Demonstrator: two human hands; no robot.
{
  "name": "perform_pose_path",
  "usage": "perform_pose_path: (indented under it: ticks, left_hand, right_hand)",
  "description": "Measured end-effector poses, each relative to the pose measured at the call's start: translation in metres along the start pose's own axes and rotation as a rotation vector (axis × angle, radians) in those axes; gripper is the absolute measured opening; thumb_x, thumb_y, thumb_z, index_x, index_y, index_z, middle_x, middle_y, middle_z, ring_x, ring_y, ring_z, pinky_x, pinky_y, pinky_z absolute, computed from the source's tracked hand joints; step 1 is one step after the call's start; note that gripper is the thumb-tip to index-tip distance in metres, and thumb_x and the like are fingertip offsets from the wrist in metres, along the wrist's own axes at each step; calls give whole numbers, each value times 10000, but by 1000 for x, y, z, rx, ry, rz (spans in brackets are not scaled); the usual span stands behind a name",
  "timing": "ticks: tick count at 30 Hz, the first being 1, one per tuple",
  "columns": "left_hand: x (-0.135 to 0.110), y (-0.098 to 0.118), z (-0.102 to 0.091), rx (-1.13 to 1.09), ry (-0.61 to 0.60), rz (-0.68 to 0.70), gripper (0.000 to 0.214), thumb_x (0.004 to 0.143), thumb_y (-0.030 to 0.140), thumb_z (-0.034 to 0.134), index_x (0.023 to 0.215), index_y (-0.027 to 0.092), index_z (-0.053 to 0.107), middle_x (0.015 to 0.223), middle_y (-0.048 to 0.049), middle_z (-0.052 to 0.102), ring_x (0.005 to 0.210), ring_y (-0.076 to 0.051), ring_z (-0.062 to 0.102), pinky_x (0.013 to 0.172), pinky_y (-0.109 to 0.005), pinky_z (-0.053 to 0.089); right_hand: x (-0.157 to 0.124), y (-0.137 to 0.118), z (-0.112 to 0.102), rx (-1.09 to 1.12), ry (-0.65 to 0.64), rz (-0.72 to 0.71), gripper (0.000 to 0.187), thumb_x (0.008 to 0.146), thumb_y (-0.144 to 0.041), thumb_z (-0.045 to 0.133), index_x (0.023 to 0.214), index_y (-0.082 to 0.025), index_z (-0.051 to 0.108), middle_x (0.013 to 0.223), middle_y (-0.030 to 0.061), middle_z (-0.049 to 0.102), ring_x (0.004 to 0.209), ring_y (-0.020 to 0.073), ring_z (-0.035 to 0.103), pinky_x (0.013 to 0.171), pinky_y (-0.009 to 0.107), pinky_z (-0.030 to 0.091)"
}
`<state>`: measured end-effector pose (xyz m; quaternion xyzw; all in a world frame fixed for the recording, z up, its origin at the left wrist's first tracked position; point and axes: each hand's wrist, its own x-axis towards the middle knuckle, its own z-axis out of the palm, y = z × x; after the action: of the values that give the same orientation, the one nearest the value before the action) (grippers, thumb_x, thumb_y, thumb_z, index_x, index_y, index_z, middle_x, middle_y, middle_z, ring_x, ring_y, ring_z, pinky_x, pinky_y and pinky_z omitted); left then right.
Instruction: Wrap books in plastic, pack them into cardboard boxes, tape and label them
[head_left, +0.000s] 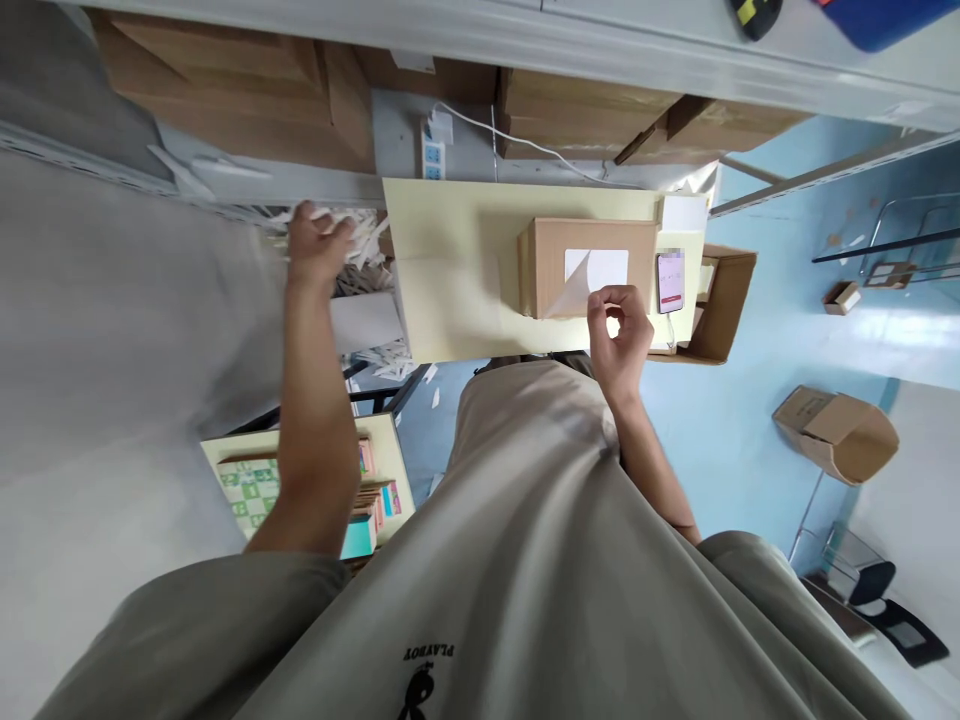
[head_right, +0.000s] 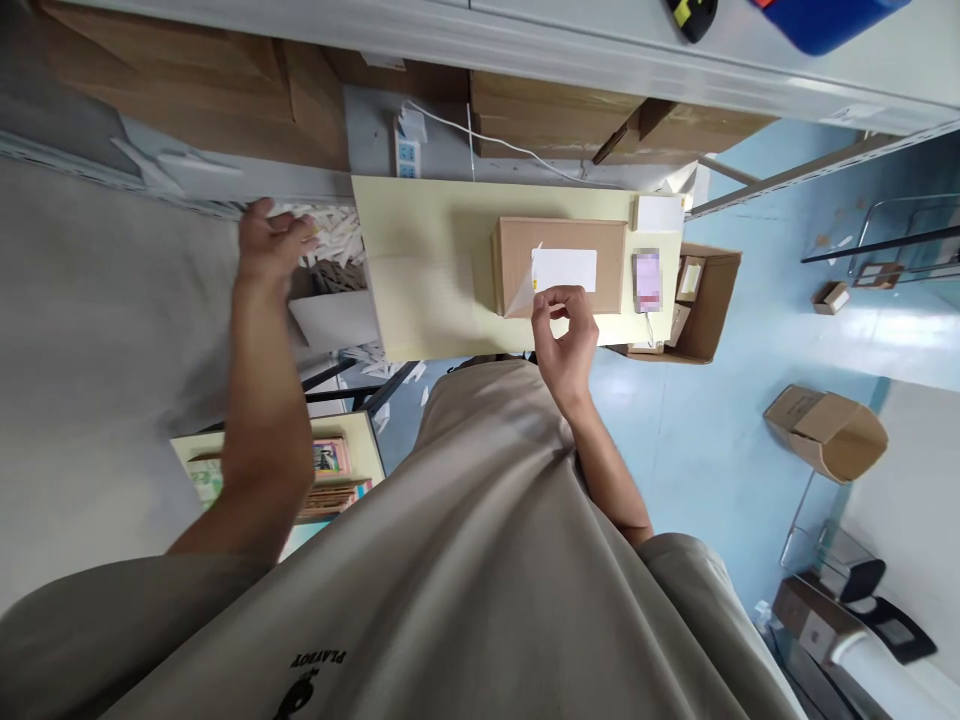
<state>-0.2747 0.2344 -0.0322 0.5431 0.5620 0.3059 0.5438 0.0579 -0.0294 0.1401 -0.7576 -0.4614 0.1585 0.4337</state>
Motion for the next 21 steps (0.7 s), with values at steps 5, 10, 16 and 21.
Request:
perform_pose_path:
  ticks: [5,10,16,21]
  left_hand:
    - [-84,77,129,-290,-262,-92,796,829,884,960,1237,279,642,1345,-79,797,1114,-256,828,838,-404,750]
    - [-154,148,195,-278,-402,-32,613,990,796,858,1238,264,683,1246,-100,818,1138,-278,865,723,-316,734]
    - [-162,159,236,-284,-371,-58,605,978,800,863,1163,264,652,1248,-92,818,1094,-252,860,729,-305,724]
    - [-167,151,275,-242,-224,-57,629,942,840,855,1110,270,648,1093,-53,800,877,-206,830,650,-303,688]
  right_hand:
    - [7,11,-10,-16,-10,0,319,1196,-532,589,1032,-273,679,1009,44,749,968,222,729,861,402,613]
    - [12,25,-23,-22,-70,-50,296,1200,-514,574,1046,-283,677,1014,53,765,984,242,734,887,437,637]
    - [18,48,-35,-56,-159,-182,225,1212,-414,560,1106,-284,710,1044,61,802,1008,245,766,904,422,648]
    - [30,72,-46,-22,-295,-194,153,1181,-378,634,1171,-277,749,1144,79,841,1088,264,774,961,446,647]
